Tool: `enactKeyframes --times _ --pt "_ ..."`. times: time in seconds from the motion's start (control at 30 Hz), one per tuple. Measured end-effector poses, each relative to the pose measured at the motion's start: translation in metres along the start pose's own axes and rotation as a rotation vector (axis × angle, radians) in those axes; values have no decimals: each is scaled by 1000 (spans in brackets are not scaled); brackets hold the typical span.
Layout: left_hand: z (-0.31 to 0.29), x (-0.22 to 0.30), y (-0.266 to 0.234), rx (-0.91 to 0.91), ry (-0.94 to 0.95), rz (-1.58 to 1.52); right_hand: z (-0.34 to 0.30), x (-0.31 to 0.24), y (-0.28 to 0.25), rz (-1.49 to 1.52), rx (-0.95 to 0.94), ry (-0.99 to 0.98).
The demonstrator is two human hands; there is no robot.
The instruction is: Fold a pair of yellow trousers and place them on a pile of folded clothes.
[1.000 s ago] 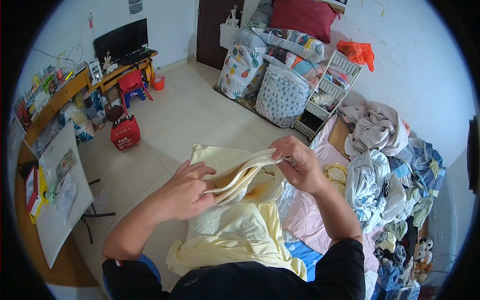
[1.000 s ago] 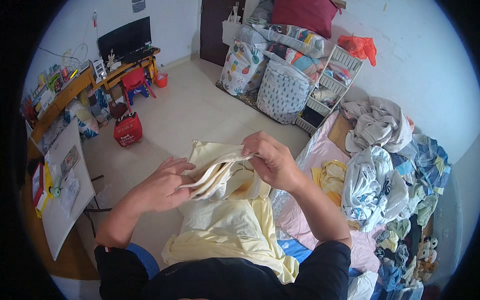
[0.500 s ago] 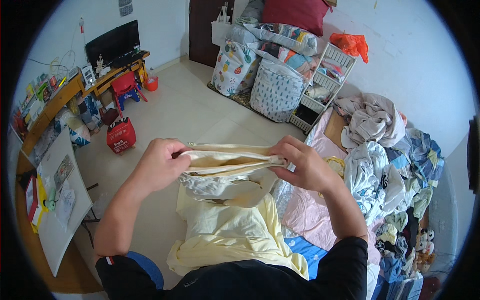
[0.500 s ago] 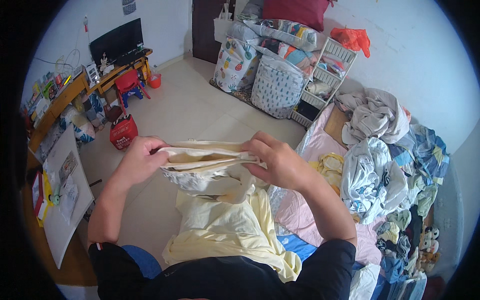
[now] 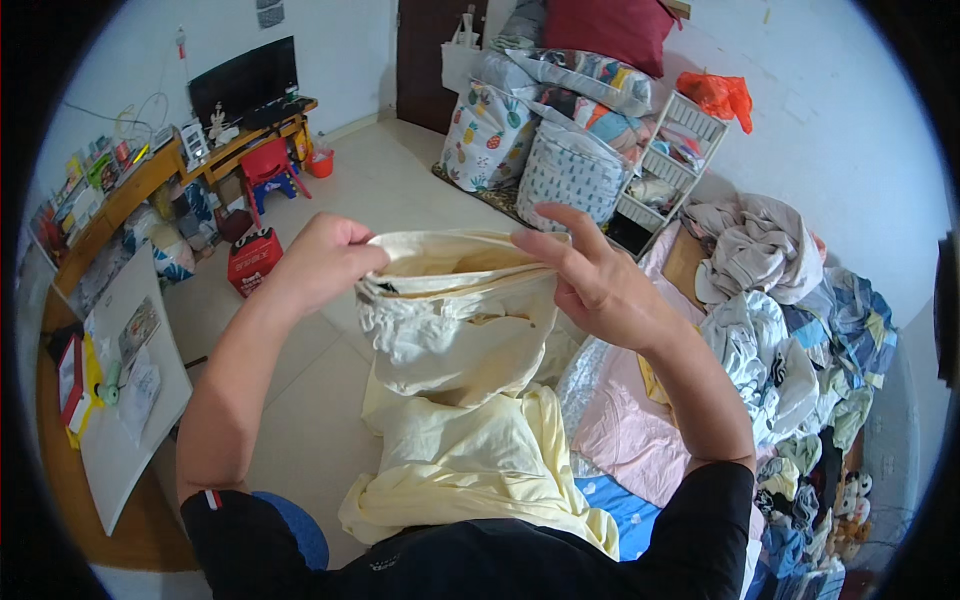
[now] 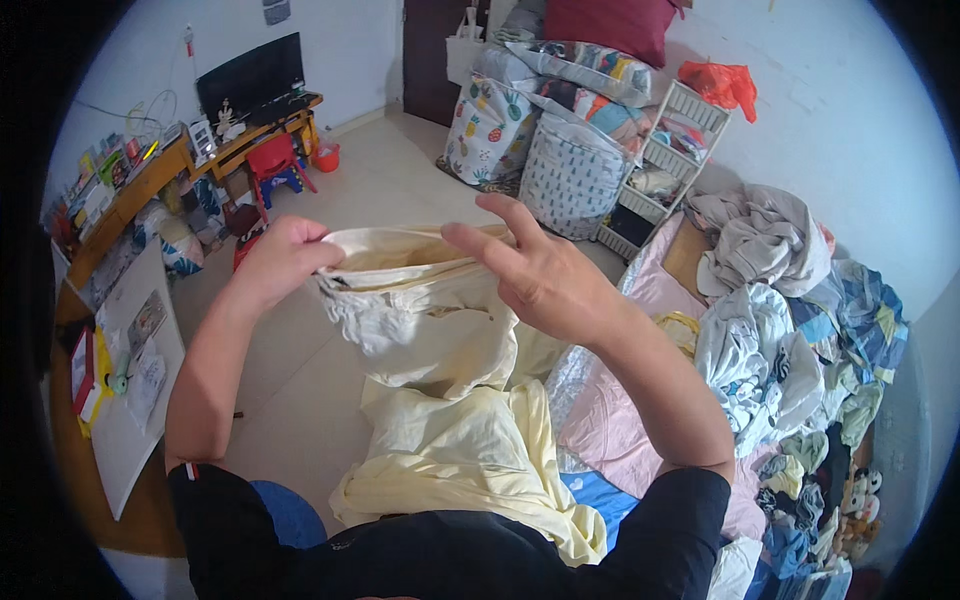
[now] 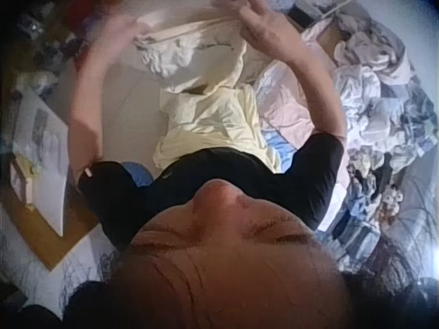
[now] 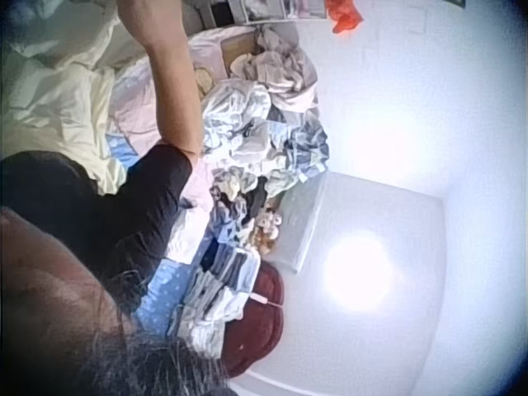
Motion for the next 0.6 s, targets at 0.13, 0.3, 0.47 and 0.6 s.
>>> enactKeyframes --times 0.13,0.3,0.47,0.6 --pt "7 5 -4 51 -4 -91 -1 -9 10 -232 14 -273" --pt "8 10 2 52 -3 -35 7 -2 15 -155 56 -203" --pt "13 10 -2 -32 -39 -62 19 23 13 104 -24 -163" --pt "15 3 -9 -188 42 -91 40 27 1 157 -95 -147"
Point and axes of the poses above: each hand's wrist, its own z-axis towards the middle knuckle, its own y-axis out of the palm, x = y × z, the point moved 9 cm from there along z, towards the middle knuckle, and after that the axes turned 10 degrees about z, right-handed, at the moved point
